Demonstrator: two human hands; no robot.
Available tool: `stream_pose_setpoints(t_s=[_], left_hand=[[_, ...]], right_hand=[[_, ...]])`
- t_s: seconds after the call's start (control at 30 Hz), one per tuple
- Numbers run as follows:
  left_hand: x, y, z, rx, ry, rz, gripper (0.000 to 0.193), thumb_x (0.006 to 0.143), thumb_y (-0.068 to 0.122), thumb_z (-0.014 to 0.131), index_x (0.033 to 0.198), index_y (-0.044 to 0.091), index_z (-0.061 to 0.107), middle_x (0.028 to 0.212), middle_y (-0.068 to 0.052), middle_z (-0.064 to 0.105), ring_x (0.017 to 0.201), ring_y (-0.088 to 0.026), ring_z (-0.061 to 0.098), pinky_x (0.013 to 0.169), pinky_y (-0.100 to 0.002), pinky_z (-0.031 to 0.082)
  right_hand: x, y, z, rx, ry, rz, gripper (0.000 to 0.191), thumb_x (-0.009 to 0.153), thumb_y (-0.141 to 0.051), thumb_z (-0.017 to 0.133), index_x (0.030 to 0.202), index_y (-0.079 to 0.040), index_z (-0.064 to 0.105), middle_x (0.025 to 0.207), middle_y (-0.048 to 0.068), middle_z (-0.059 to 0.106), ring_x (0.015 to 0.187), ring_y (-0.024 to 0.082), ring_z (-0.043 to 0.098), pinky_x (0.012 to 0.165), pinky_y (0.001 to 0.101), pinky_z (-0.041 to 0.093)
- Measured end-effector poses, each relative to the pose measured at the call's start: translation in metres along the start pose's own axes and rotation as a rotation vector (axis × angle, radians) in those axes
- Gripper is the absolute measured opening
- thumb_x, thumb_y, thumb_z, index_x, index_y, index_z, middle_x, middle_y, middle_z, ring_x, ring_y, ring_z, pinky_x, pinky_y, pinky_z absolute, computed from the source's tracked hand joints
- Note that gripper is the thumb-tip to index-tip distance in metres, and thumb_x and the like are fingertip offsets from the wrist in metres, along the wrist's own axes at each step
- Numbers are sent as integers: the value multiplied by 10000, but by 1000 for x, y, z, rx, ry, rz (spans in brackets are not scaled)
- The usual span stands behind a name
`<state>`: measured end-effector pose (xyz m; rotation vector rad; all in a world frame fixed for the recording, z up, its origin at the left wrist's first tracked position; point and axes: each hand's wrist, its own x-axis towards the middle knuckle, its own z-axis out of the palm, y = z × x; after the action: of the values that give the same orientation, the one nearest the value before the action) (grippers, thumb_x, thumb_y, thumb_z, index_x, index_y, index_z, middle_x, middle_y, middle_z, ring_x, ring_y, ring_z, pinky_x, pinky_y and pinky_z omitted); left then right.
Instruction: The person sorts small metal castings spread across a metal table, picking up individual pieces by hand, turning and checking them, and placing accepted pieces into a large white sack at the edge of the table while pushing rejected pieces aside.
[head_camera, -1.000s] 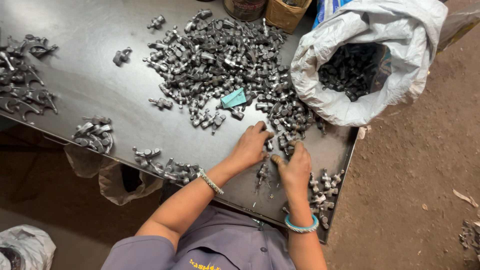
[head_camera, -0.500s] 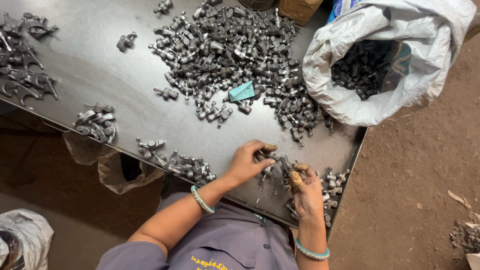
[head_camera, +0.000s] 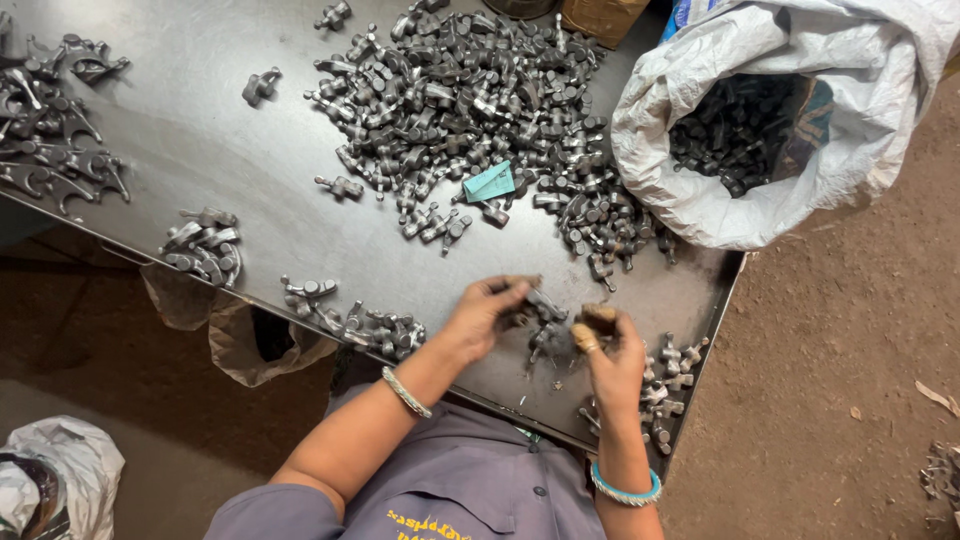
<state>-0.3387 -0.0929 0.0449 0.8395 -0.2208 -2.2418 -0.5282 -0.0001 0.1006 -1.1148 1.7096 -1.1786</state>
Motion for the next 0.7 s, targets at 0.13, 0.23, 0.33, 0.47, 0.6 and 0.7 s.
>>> stream_pose_setpoints(t_s=[0.13,0.23,0.33,0.47,0.6,0.7], left_hand=[[-2,31,-11,-177,-4,21,217,917,116,736,1111,32,689,997,-92,736,879,-199,717,821,-360,605],[-5,42,-15,-211,-38,15,199,909,118,689,1093,42,695,934,-70,711,826,-181,704,821,-407,651],[-4,42,-18,-156,-29,34,206,914,113,659,1096,32,713,931,-92,738,802,-174,707,746,-337,607],[-2,27,-20,23,-19,21,232,954,181,708,1115,14,720,894,-91,726,734,-140,669,637,-279,543],[-1,-3,-8,284,2,44,257,921,233,735,1102,53,705,904,-56,729,722,-122,649,610,-285,531],[-3,-22,3,341,-31,47,308,947,358,670,1092,91,719,917,-12,732,776,-92,681,659,-248,565]], right_hand=[[11,-16,18,-705,-26,-492,535,698,5,796,1215,-58,672,1087,166,699,1000,363,666,885,413,529],[16,-16,26,-729,-43,-345,489,759,13,807,1219,-102,686,1087,144,717,1008,342,683,890,375,538],[19,-4,19,-531,-8,-161,398,829,-6,801,1204,-64,683,1144,127,731,1034,252,723,901,322,565],[17,16,1,157,-85,36,408,848,63,733,1240,45,624,1150,131,711,1060,198,686,913,301,582],[2,20,-11,431,-98,162,412,851,84,709,1252,91,615,1156,139,709,1067,182,688,929,298,568],[-8,13,-10,570,-160,223,395,897,42,695,1283,93,624,1142,144,721,1048,189,685,940,294,552]])
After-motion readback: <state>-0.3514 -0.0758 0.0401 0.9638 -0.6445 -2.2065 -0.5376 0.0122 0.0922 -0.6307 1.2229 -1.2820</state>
